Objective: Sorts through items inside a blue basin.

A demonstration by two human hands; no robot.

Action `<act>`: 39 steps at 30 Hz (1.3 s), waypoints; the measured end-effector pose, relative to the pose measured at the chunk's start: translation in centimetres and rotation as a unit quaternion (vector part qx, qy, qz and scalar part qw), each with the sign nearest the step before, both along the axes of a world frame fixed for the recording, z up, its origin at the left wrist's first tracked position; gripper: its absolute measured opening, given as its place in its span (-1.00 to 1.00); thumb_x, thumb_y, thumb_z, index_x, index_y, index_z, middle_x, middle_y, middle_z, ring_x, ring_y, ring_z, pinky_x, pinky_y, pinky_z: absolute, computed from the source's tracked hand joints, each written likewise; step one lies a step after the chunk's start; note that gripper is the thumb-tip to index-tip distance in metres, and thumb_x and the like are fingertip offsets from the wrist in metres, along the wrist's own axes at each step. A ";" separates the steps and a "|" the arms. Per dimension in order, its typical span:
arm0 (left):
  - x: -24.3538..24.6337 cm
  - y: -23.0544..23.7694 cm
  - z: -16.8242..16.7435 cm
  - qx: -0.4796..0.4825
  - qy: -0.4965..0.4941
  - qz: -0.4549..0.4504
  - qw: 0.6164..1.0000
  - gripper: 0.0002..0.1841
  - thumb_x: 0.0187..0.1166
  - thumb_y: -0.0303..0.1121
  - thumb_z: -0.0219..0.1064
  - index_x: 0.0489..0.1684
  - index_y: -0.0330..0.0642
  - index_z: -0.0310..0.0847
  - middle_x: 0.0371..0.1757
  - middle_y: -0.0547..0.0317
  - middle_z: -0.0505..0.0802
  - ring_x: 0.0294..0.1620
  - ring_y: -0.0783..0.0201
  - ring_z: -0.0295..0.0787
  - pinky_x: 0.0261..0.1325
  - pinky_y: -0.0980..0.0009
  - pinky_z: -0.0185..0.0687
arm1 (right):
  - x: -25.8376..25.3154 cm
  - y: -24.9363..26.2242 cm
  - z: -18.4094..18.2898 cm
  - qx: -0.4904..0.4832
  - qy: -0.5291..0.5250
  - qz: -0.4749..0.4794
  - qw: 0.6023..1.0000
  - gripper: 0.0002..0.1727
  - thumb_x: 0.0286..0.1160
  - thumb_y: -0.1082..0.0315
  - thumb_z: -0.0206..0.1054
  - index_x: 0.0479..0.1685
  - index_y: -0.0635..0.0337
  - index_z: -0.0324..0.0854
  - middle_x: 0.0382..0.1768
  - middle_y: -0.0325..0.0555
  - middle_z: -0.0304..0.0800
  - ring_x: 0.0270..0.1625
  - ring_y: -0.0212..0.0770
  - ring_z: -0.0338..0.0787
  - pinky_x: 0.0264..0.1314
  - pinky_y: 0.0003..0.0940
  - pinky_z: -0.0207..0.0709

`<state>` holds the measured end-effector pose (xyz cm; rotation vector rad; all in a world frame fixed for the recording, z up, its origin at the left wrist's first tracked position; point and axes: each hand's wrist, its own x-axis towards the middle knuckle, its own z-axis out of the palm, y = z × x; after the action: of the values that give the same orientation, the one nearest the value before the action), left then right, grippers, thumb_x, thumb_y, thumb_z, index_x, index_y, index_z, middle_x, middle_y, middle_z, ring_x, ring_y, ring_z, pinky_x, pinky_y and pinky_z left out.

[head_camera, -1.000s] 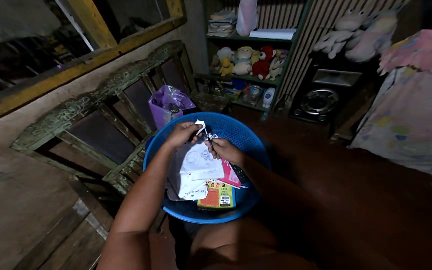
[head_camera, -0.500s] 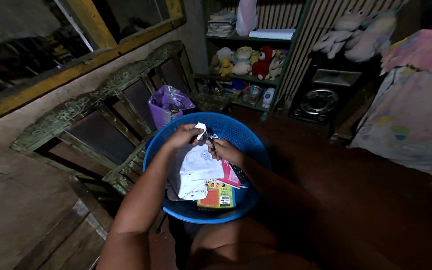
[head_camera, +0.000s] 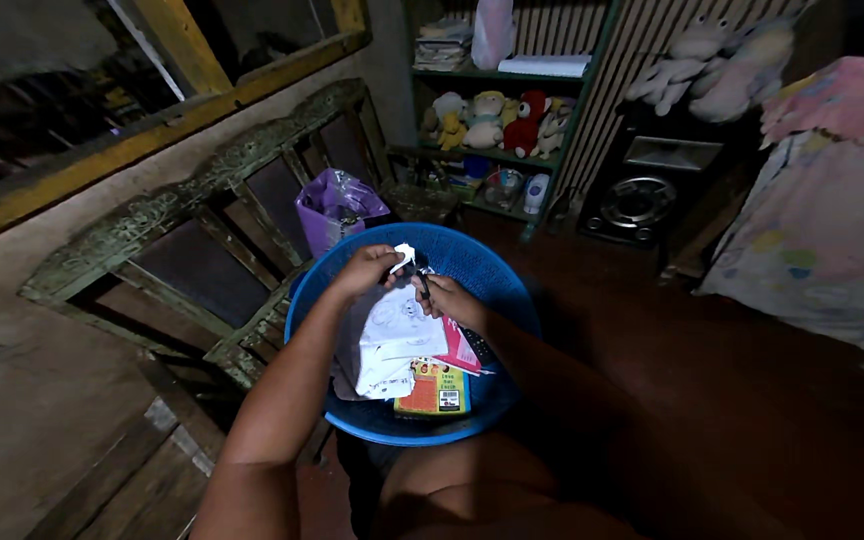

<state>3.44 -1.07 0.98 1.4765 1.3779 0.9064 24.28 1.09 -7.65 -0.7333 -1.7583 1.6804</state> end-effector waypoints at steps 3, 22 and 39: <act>0.1 0.0 -0.1 0.000 -0.005 -0.002 1.000 -0.72 0.83 -0.24 0.17 -0.10 -0.29 0.66 -0.36 0.10 0.81 -0.49 0.33 0.68 -0.35 0.40 0.68 | 0.0 0.1 -0.2 0.005 0.000 -0.003 1.000 -0.45 0.80 -0.15 0.07 -0.08 0.21 0.63 -0.39 -0.16 0.68 -0.44 -0.33 0.68 -0.38 -0.45 0.59; -1.5 0.0 0.7 0.003 0.000 -0.032 0.999 -0.73 0.79 -0.27 0.13 -0.20 -0.24 0.67 -0.46 0.17 0.76 -0.51 0.35 0.68 -0.40 0.41 0.67 | 0.5 0.0 0.2 -0.021 0.018 0.073 0.997 -0.38 0.80 -0.23 -0.04 -0.21 0.16 0.60 -0.43 -0.23 0.65 -0.44 -0.33 0.68 -0.35 -0.42 0.61; -1.3 0.1 0.5 -0.003 -0.003 -0.029 1.000 -0.79 0.76 -0.29 0.24 -0.07 -0.26 0.68 -0.39 0.17 0.77 -0.48 0.36 0.66 -0.35 0.41 0.67 | 0.4 0.3 -0.4 0.001 0.045 0.064 0.997 -0.43 0.83 -0.15 -0.01 -0.15 0.19 0.61 -0.40 -0.20 0.67 -0.43 -0.32 0.68 -0.34 -0.42 0.61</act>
<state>2.12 -0.97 1.44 1.5004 1.3253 0.8681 24.73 1.36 -8.05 -0.5455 -1.7759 1.7681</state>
